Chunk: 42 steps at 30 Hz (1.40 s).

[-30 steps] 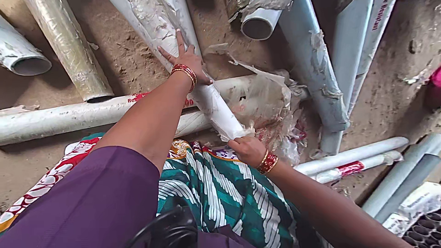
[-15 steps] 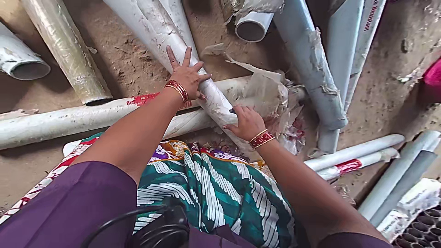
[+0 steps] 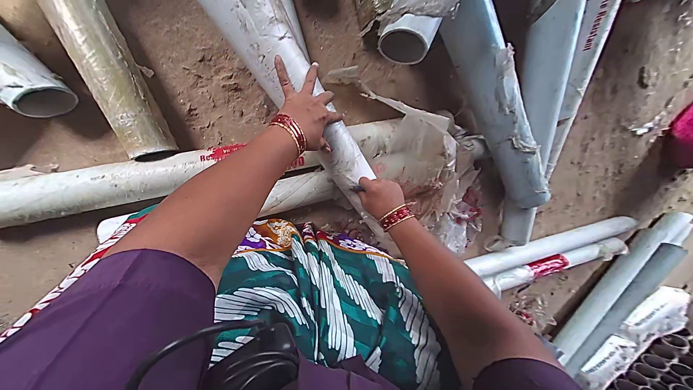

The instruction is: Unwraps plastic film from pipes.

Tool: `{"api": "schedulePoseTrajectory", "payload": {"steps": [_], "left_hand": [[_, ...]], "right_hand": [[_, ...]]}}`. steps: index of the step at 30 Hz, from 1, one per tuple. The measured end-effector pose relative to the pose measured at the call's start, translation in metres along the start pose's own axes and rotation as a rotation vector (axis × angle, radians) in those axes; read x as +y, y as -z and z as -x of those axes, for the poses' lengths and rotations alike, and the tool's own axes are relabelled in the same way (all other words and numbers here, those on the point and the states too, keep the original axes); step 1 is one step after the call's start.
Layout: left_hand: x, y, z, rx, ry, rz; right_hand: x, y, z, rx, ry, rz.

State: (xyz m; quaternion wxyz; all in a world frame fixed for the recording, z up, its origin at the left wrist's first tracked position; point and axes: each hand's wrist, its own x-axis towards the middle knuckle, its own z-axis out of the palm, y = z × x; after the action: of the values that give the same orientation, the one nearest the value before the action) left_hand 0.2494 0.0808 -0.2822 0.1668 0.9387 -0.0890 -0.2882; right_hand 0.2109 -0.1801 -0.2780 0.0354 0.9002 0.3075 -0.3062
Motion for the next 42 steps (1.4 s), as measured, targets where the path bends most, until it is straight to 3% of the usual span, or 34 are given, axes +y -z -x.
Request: {"api": "schedulePoseTrajectory", "payload": {"steps": [6, 9, 13, 18, 23, 24, 26, 28, 30, 32, 35, 42], "left_hand": [[0.005, 0.001, 0.002, -0.025, 0.011, -0.045], [0.003, 0.007, -0.004, -0.052, 0.026, -0.042], [0.001, 0.007, -0.014, -0.059, 0.046, 0.025], [-0.002, 0.004, -0.022, -0.049, 0.075, 0.106], [-0.01, -0.001, -0.02, -0.05, 0.082, 0.121], [-0.009, -0.001, -0.019, -0.045, 0.093, 0.111], [0.006, 0.002, -0.014, -0.04, 0.127, 0.045], [0.029, 0.006, -0.009, -0.027, 0.12, -0.028], [0.054, -0.002, -0.002, -0.053, 0.015, -0.032], [0.072, -0.014, -0.001, -0.117, -0.134, -0.01], [0.087, -0.034, -0.005, -0.201, -0.22, -0.054], [0.097, -0.066, -0.003, -0.144, -0.094, -0.101]], "right_hand": [[-0.008, 0.02, 0.0, -0.326, 0.146, 0.114], [-0.007, 0.018, 0.027, -0.541, 0.175, 0.218], [0.032, 0.024, 0.079, -0.414, 0.219, 0.192], [0.066, 0.044, 0.131, -0.592, 0.125, 0.183], [0.103, 0.037, 0.182, -0.242, 0.146, 0.076], [0.107, 0.035, 0.184, -0.225, 0.084, 0.025], [0.109, 0.045, 0.175, -0.348, -0.225, -0.173], [0.115, 0.05, 0.157, -0.242, -0.438, -0.436], [0.119, 0.047, 0.134, -0.092, -0.61, -0.593], [0.113, 0.046, 0.099, -0.08, -0.766, -0.493], [0.099, 0.035, 0.057, -0.129, -0.879, -0.399], [0.057, -0.004, 0.031, -0.231, -0.969, -0.629]]}}
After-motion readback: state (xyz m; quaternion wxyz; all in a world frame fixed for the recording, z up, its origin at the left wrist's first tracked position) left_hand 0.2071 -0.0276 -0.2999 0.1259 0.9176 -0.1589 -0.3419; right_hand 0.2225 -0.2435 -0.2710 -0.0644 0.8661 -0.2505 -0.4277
